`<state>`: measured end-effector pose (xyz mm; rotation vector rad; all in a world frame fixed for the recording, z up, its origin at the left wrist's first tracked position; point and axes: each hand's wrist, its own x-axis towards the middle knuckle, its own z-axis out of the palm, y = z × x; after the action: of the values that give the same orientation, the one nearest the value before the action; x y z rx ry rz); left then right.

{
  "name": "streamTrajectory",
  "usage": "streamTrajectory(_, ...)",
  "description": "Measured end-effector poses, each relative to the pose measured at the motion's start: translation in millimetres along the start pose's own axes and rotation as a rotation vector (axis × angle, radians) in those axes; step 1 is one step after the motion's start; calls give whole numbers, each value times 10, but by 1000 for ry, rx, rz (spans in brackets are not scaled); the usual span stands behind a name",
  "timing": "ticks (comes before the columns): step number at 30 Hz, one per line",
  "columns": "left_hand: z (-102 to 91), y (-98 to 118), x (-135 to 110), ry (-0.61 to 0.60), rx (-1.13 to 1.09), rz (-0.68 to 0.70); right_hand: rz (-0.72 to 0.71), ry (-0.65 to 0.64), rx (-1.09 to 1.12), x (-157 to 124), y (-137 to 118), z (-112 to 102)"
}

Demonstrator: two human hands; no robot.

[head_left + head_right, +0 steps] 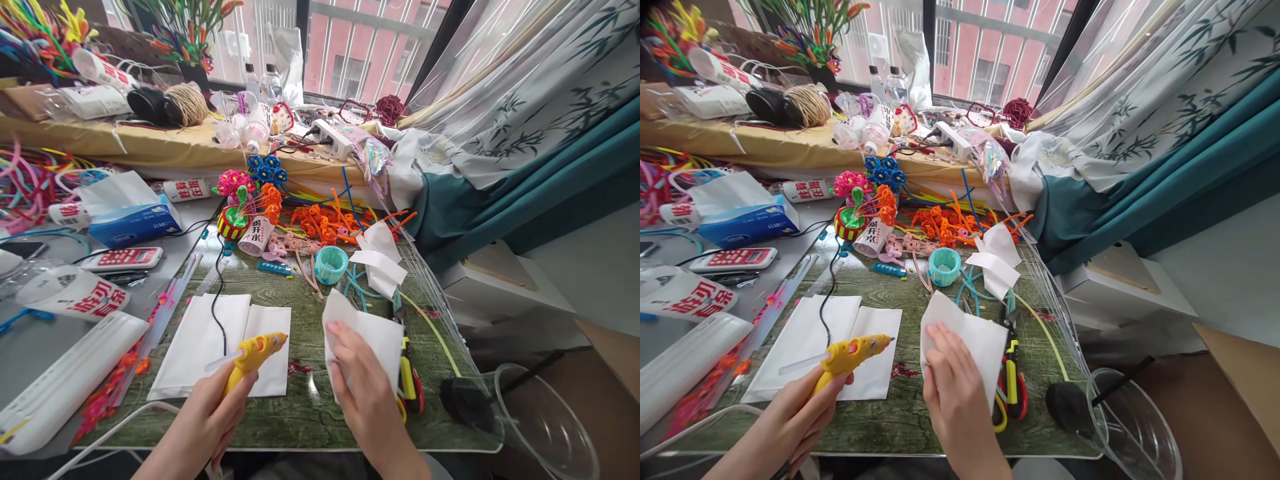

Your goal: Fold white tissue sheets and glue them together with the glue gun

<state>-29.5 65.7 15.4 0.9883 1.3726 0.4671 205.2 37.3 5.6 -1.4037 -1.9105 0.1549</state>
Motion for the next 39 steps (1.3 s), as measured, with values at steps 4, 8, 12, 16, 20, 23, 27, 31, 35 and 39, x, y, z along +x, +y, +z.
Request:
streamTrajectory(4, -9, 14, 68, -6, -13, 31, 24, -77, -62, -99, 52, 299)
streamTrajectory(8, 49, 107, 154, 22, -11, 48, 26, -94, -132, -196, 82, 440)
streamTrajectory(12, 132, 180, 239, 52, -35, 94, 18, -93, -176, -222, 84, 499)
streamTrajectory(16, 180, 184, 295, 86, -41, 127, -5, -75, -210, -234, 84, 533)
streamTrajectory(20, 193, 159, 311, 90, -42, 134, -10, -78, -226, -252, 86, 547)
streamTrajectory(23, 197, 147, 312, 94, -36, 131, -15, -85, -230, -258, 90, 549)
streamTrajectory(27, 200, 144, 314, 107, -20, 121, -6, -83, -218, -260, 91, 551)
streamTrajectory(31, 199, 147, 307, 108, -7, 120, 5, -80, -202, -257, 86, 547)
streamTrajectory(35, 189, 141, 298, 104, 6, 115, -12, -92, -221, -252, 89, 541)
streamTrajectory(39, 171, 113, 317, 103, 23, 105, -16, -60, -216, -260, 103, 560)
